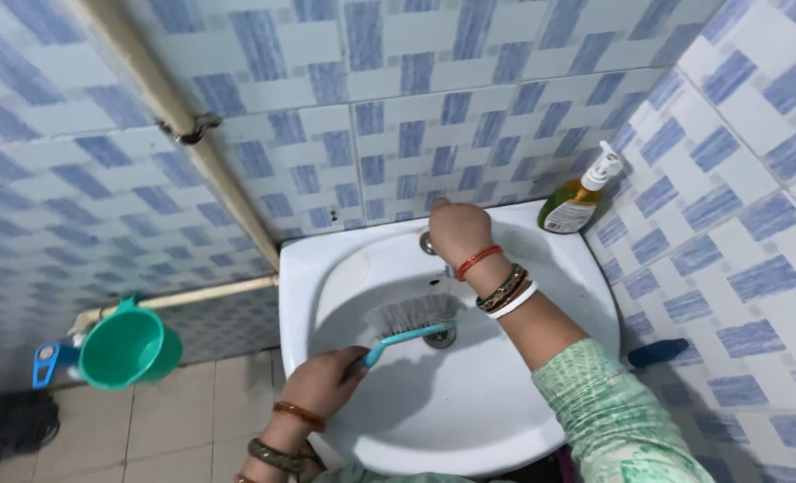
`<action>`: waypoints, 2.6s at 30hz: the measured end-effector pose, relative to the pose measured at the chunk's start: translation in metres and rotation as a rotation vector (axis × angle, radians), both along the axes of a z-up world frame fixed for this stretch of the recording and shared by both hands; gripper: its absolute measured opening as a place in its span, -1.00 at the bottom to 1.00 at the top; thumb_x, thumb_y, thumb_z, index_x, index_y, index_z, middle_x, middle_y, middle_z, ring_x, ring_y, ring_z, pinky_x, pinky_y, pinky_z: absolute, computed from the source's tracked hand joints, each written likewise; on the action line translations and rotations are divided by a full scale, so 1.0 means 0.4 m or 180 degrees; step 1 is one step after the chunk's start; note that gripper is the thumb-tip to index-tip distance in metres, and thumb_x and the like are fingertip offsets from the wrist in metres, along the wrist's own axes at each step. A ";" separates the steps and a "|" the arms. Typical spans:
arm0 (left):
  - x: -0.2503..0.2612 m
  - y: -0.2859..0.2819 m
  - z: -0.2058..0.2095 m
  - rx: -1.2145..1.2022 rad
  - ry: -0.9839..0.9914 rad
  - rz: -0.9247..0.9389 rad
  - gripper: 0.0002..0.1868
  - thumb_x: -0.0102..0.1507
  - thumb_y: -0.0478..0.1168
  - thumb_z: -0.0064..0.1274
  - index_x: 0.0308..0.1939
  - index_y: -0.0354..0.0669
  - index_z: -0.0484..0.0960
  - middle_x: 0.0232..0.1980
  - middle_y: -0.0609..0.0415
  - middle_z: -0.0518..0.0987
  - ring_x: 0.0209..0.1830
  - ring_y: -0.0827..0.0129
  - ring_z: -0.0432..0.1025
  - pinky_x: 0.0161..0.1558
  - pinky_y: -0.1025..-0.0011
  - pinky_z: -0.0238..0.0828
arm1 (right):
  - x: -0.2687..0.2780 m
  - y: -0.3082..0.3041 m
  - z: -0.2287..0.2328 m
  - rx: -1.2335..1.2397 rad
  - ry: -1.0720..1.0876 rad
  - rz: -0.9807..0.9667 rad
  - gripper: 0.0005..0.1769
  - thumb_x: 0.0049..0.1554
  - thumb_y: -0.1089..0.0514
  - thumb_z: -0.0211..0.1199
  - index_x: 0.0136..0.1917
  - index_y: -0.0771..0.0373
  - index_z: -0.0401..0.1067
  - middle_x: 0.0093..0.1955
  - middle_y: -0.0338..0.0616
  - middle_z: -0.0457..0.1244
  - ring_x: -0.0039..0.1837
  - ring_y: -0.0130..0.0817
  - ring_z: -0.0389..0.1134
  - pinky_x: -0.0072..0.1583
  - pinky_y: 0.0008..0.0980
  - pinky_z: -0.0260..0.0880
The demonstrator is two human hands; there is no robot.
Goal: The person scrubs the tiled bathroom wall using a blue scrub brush. They move the brush in circular and back-and-forth motions across the blue and white patterned tiles, focusing on the grout lines and corners.
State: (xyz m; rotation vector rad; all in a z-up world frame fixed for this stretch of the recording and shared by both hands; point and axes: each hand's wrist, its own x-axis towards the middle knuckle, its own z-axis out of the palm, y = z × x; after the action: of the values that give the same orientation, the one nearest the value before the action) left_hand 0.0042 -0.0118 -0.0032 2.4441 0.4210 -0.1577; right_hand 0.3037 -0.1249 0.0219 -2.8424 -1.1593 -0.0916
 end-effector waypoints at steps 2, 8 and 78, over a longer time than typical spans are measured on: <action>-0.045 -0.003 0.010 -0.0060 0.0192 0.0289 -0.68 0.27 0.02 -0.01 0.07 0.15 0.63 -0.18 0.00 0.68 -0.18 0.02 0.56 -0.14 0.10 0.50 | -0.008 0.021 -0.022 0.0002 0.0028 -0.0093 -0.57 0.10 0.17 0.20 0.21 0.40 0.35 -0.21 0.09 0.41 -0.12 -0.01 0.47 -0.09 -0.06 0.48; -0.131 -0.005 0.056 -0.0022 -0.0205 0.0809 -0.66 0.26 0.02 0.01 0.08 0.14 0.63 -0.15 0.01 0.69 -0.18 0.01 0.56 -0.17 0.09 0.49 | -0.068 -0.035 0.068 0.0609 0.0033 -0.0009 -0.54 0.16 -0.08 0.25 0.15 0.30 0.40 -0.19 0.08 0.40 -0.12 0.09 0.44 -0.09 0.01 0.44; -1.467 1.935 0.046 0.0280 -0.2329 0.2483 -0.56 0.24 -0.10 0.17 0.19 -0.05 0.57 0.41 -0.07 0.42 0.40 0.02 0.33 0.32 0.21 0.27 | -1.425 1.851 -0.059 0.1530 -0.0669 0.2050 -0.32 0.10 0.06 0.27 0.49 -0.13 0.26 -0.19 -0.15 0.27 -0.30 -0.14 0.34 -0.25 -0.18 0.37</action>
State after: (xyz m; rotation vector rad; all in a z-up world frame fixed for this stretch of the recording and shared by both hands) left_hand -0.5826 0.7623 0.0150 2.0406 0.9846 1.0515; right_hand -0.2662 0.6155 -0.0019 -1.9841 -1.7466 -0.5498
